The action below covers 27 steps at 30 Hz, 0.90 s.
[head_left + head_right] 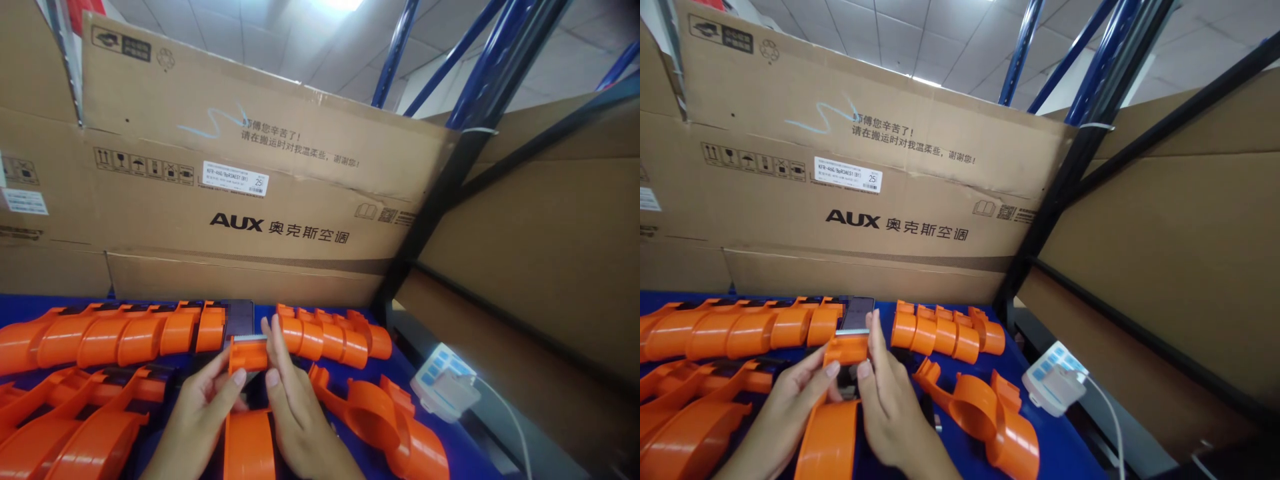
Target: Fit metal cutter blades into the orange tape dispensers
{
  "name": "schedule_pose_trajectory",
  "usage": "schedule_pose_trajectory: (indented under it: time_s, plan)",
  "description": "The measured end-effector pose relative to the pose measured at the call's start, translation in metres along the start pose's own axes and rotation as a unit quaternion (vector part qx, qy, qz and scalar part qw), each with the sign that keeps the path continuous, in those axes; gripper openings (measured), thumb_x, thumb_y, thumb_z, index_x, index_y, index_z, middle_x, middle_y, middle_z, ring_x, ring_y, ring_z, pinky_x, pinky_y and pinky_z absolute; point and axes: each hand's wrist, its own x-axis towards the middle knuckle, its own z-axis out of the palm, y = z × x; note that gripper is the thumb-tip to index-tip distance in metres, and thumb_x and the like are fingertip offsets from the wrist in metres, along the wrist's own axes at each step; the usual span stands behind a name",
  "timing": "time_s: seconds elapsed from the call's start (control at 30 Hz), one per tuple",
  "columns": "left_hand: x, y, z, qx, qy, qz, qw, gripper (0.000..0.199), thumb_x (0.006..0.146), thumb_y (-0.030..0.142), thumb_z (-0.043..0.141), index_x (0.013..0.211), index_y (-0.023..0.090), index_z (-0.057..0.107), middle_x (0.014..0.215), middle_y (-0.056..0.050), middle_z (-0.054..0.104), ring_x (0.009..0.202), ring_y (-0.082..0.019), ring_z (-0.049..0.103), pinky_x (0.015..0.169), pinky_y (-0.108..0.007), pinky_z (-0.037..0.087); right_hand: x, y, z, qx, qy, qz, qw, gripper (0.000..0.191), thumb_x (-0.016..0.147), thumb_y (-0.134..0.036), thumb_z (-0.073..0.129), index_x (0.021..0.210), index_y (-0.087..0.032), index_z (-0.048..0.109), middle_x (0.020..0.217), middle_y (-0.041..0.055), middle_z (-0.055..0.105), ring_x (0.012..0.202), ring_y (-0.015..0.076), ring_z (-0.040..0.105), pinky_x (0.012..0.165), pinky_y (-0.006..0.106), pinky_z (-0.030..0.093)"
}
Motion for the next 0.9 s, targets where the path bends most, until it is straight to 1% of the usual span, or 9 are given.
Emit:
schedule_pose_trajectory:
  time_s: [0.17,0.27,0.37,0.43,0.53,0.6,0.7,0.8,0.9]
  plan:
    - [0.001,-0.002,-0.001,0.013,-0.019,-0.003,1.000,0.059,0.089,0.052,0.069,0.136,0.018,0.065,0.070,0.001,0.068,0.066,-0.017,0.057,0.065,-0.025,0.047,0.006,0.005,-0.003,-0.034,-0.031,-0.052,0.998,0.072,0.107,-0.058,0.019,0.167,-0.022,-0.001,0.151,0.0134,0.056,0.139,0.0288,0.053,0.120,0.045,0.036]
    - [0.002,0.001,-0.001,0.025,-0.013,0.000,1.000,0.059,0.089,0.052,0.069,0.136,0.016,0.065,0.066,0.002,0.066,0.066,-0.017,0.057,0.066,-0.025,0.047,0.004,0.011,-0.004,-0.024,-0.032,-0.077,0.996,0.076,0.105,-0.065,0.015,0.167,-0.023,0.002,0.157,0.0127,0.050,0.144,0.0302,0.047,0.122,0.048,0.033]
    - [0.002,0.007,-0.003,0.008,0.034,-0.009,0.999,0.056,0.086,0.052,0.073,0.127,0.015,0.069,0.059,0.003,0.063,0.060,-0.017,0.055,0.061,-0.024,0.044,0.004,0.016,-0.003,0.009,-0.010,-0.055,0.998,0.066,0.108,-0.057,0.012,0.166,-0.029,0.002,0.166,0.0079,0.037,0.150,0.0265,0.040,0.123,0.047,0.032]
    - [0.002,0.010,-0.005,-0.020,0.070,-0.013,0.997,0.050,0.083,0.054,0.074,0.116,0.015,0.074,0.055,0.004,0.061,0.056,-0.016,0.053,0.058,-0.023,0.042,0.007,0.019,-0.002,-0.003,0.016,-0.021,1.000,0.057,0.111,-0.048,0.020,0.165,-0.031,0.013,0.164,0.0068,0.042,0.148,0.0245,0.044,0.121,0.046,0.036]
    - [0.001,0.011,-0.008,-0.062,0.088,-0.011,0.994,0.045,0.082,0.054,0.074,0.107,0.016,0.076,0.054,0.003,0.060,0.055,-0.016,0.053,0.057,-0.024,0.044,0.013,0.022,-0.001,-0.115,0.012,0.008,0.993,0.043,0.108,-0.038,0.040,0.149,-0.029,0.049,0.151,0.0086,0.056,0.140,0.0285,0.049,0.118,0.050,0.039]
    - [0.001,0.009,-0.009,-0.066,0.081,-0.006,0.995,0.049,0.082,0.052,0.075,0.114,0.016,0.075,0.055,0.003,0.061,0.056,-0.016,0.054,0.058,-0.025,0.046,0.015,0.024,0.001,-0.207,-0.032,0.014,0.978,0.035,0.103,-0.034,0.051,0.136,-0.027,0.062,0.149,0.0106,0.057,0.137,0.0341,0.049,0.116,0.056,0.037]
    - [0.003,0.004,-0.011,-0.045,0.035,-0.018,0.998,0.064,0.082,0.052,0.076,0.133,0.015,0.066,0.054,0.003,0.062,0.055,-0.016,0.056,0.058,-0.024,0.046,0.014,0.028,0.003,-0.294,-0.084,0.018,0.952,0.037,0.097,-0.029,0.059,0.133,-0.026,0.064,0.154,0.0131,0.050,0.135,0.0398,0.045,0.112,0.061,0.036]
    - [0.005,0.001,-0.012,-0.042,-0.026,-0.040,0.998,0.075,0.082,0.054,0.076,0.142,0.013,0.059,0.054,0.003,0.063,0.053,-0.016,0.056,0.057,-0.026,0.048,0.012,0.031,0.003,-0.319,-0.110,0.016,0.941,0.039,0.096,-0.029,0.060,0.135,-0.027,0.063,0.155,0.0132,0.046,0.133,0.0392,0.045,0.110,0.061,0.035]
    - [0.005,0.002,-0.012,-0.042,-0.030,-0.035,0.998,0.077,0.081,0.055,0.076,0.142,0.012,0.059,0.055,0.002,0.064,0.054,-0.016,0.057,0.058,-0.026,0.048,0.012,0.032,0.002,-0.313,-0.125,0.006,0.941,0.035,0.098,-0.030,0.059,0.132,-0.029,0.064,0.153,0.0116,0.048,0.129,0.0367,0.047,0.109,0.060,0.035]
